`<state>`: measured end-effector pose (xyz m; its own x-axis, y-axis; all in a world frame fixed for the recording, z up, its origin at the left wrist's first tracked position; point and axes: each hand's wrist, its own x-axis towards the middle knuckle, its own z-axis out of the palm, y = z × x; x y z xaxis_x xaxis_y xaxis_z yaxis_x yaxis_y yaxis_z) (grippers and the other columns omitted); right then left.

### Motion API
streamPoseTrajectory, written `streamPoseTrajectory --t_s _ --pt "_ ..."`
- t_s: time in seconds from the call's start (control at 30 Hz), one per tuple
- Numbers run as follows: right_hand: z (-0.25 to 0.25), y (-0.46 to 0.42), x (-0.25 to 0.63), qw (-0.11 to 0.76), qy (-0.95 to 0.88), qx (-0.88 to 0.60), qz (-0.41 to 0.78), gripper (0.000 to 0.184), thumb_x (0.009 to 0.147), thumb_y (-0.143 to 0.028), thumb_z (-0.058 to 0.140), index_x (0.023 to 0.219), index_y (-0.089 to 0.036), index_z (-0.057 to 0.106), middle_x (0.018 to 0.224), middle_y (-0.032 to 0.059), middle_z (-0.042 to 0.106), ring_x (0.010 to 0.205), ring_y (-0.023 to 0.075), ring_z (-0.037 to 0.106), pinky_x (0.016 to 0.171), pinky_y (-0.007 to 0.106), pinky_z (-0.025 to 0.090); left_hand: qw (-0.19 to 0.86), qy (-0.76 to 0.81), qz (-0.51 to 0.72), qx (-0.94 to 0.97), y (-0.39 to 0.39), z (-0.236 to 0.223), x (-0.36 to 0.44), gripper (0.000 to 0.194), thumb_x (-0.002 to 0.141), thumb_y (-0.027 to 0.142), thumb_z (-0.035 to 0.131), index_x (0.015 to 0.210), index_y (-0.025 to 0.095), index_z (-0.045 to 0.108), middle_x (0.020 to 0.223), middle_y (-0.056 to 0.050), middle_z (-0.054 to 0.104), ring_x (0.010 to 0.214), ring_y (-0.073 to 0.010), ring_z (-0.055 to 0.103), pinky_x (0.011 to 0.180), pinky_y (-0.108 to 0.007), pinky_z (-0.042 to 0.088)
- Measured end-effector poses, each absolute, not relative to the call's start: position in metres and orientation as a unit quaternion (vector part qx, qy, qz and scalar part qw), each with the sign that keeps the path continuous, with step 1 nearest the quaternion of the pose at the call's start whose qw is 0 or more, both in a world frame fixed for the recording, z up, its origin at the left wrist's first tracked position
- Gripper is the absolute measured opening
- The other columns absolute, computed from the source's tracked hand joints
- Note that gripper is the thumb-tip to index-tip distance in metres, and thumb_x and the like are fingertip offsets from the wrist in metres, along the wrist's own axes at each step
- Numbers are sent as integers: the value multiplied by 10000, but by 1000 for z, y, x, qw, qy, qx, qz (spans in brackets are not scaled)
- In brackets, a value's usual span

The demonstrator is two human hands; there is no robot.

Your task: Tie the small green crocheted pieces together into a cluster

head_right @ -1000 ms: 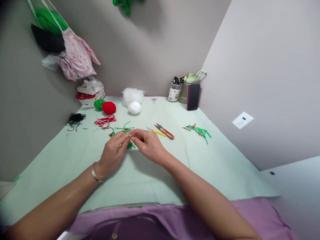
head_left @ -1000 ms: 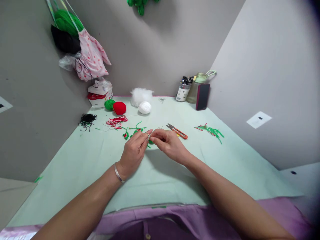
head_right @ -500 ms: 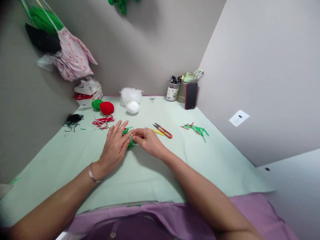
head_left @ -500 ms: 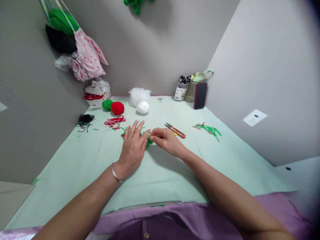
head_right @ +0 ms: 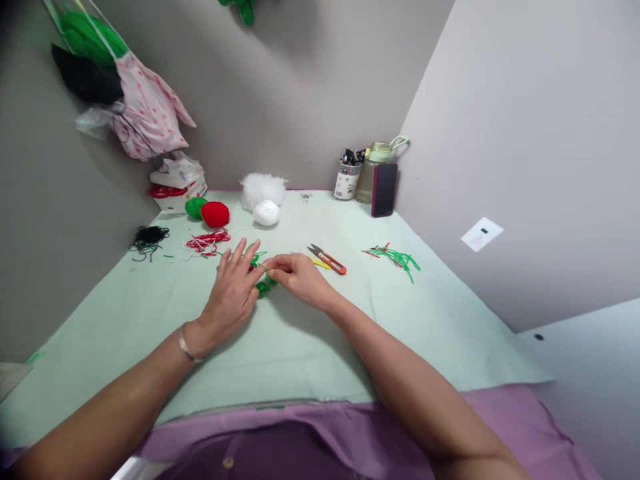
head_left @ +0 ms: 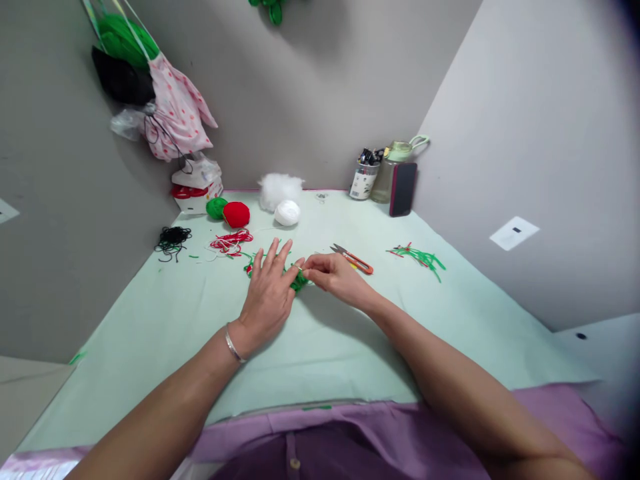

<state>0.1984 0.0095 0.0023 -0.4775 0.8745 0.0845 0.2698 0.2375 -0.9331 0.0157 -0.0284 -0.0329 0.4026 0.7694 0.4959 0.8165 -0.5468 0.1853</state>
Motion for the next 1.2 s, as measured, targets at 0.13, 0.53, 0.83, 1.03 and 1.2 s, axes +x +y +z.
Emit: streamPoseTrajectory --t_s 0.13,0.53,0.83,1.03,1.2 --pt "2 11 199 312 -709 -406 485 179 808 -278 590 809 -123 680 571 -52 485 541 84 358 536 239 254 44 -475 -261 -839 -29 -32 16 529 802 -20 469 1278 165 606 1633 -168 317 1554 -363 144 1216 -652 193" --pt "2 14 206 275 -694 -407 527 197 806 -292 618 846 -118 699 534 -62 450 525 88 346 523 252 243 50 -463 -240 -852 -28 -30 15 441 822 11 500 1214 158 637 1634 -177 316 1553 -377 136 1222 -657 182" --pt "-1 17 210 267 -660 -379 592 138 780 -271 651 772 -134 666 577 -45 479 535 80 347 525 249 231 55 -439 -254 -860 -29 -27 16 403 840 16 497 1166 184 663 1633 -149 329 1557 -358 137 1227 -645 181" --pt "6 8 202 327 -702 -413 479 226 859 -362 613 804 -147 657 512 -62 453 492 85 353 496 242 234 -43 -464 -370 -804 -25 -26 12 312 929 115 461 1073 213 719 1487 -92 546 1534 -306 243 1237 -598 176" --pt "3 0 194 353 -760 -420 349 186 899 -292 575 795 -159 652 535 -61 449 512 83 358 529 233 265 -281 -514 -480 -653 -19 -26 7 144 902 320 624 932 228 731 1348 -89 655 1478 -284 356 1221 -519 241"
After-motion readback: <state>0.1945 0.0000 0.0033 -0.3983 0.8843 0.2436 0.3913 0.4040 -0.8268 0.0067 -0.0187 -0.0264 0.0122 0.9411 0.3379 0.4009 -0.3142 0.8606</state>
